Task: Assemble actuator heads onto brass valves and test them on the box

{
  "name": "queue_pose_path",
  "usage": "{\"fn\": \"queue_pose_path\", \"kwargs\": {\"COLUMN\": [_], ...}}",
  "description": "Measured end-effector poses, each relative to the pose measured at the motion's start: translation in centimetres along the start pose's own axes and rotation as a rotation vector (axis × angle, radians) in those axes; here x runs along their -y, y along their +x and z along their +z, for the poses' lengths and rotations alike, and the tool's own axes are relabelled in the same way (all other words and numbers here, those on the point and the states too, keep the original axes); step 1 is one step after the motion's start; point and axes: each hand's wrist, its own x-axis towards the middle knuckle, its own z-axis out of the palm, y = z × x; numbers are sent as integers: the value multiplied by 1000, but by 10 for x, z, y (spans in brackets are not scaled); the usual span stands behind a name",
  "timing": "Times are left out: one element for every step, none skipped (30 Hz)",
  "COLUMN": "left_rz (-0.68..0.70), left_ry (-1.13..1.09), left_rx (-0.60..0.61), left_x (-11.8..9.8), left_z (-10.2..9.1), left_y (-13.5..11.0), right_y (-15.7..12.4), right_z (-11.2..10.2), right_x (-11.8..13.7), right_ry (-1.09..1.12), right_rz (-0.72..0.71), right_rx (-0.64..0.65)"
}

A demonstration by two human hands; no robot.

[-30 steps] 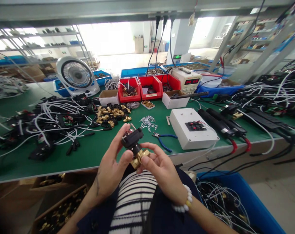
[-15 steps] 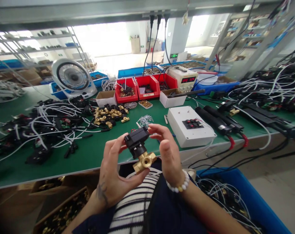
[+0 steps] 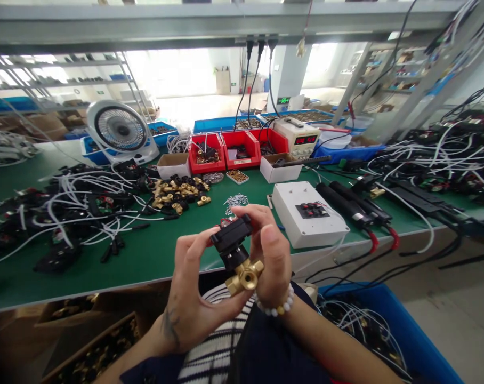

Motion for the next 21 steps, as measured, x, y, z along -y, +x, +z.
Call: {"fn": "queue_pose_path", "kwargs": {"left_rz": [8, 13, 18, 18, 7, -14, -46, -96, -163, -243, -330, -412, -479, -522, -548, -563, -571, -578, -582, -583, -581], "left_ry": [-1, -1, 3, 8, 12, 10, -2, -25, -55, -85, -110, -125, -128, -127, -122, -119, -119, -120, -122, -126, -130], "left_rx": [-18, -39, -62, -80, -88, -87, -78, -62, -44, -30, -23, -18, -18, -22, -29, -36, -42, -45, -46, -44, -40], "left_x": [-1, -2, -3, -3, -1, 3, 8, 16, 25, 36, 48, 61, 73, 84, 94, 103, 109, 114, 118, 120, 122], "left_z": [2, 4, 5, 7, 9, 11, 14, 17, 20, 24, 27, 31, 35, 38, 40, 42, 43, 44, 44, 44, 44], "left_y": [0, 1, 2, 3, 4, 5, 6, 6, 5, 4, 3, 1, -1, -2, -4, -5, -7, -7, -8, -8, -8], "right_y": [1, 3, 4, 5, 7, 10, 14, 22, 32, 46, 62, 80, 100, 120, 138, 155, 168, 179, 187, 193, 197], "right_z": [2, 5, 8, 10, 11, 11, 9, 5, -3, -13, -27, -43, -61, -80, -98, -115, -129, -141, -150, -156, -159], "right_x": [3, 6, 7, 7, 5, 1, -6, -14, -22, -31, -38, -43, -47, -49, -49, -48, -47, -47, -47, -47, -47], "right_ry": [57, 101, 119, 105, 73, 24, -48, -146, -277, -426, -589, -770, -850, -910, -971, -1029, -1074, -1106, -1129, -1146, -1162], "right_rz": [-8, -7, -5, -5, -18, -48, -84, -116, -142, -159, -178, -199, -188, -164, -123, -69, 1, 77, 148, 209, 258], "right_rx": [-59, -101, -121, -114, -106, -93, -65, -23, 26, 76, 93, 67, 18, -17, -24, -13, 40, 116, 196, 272, 333]}}
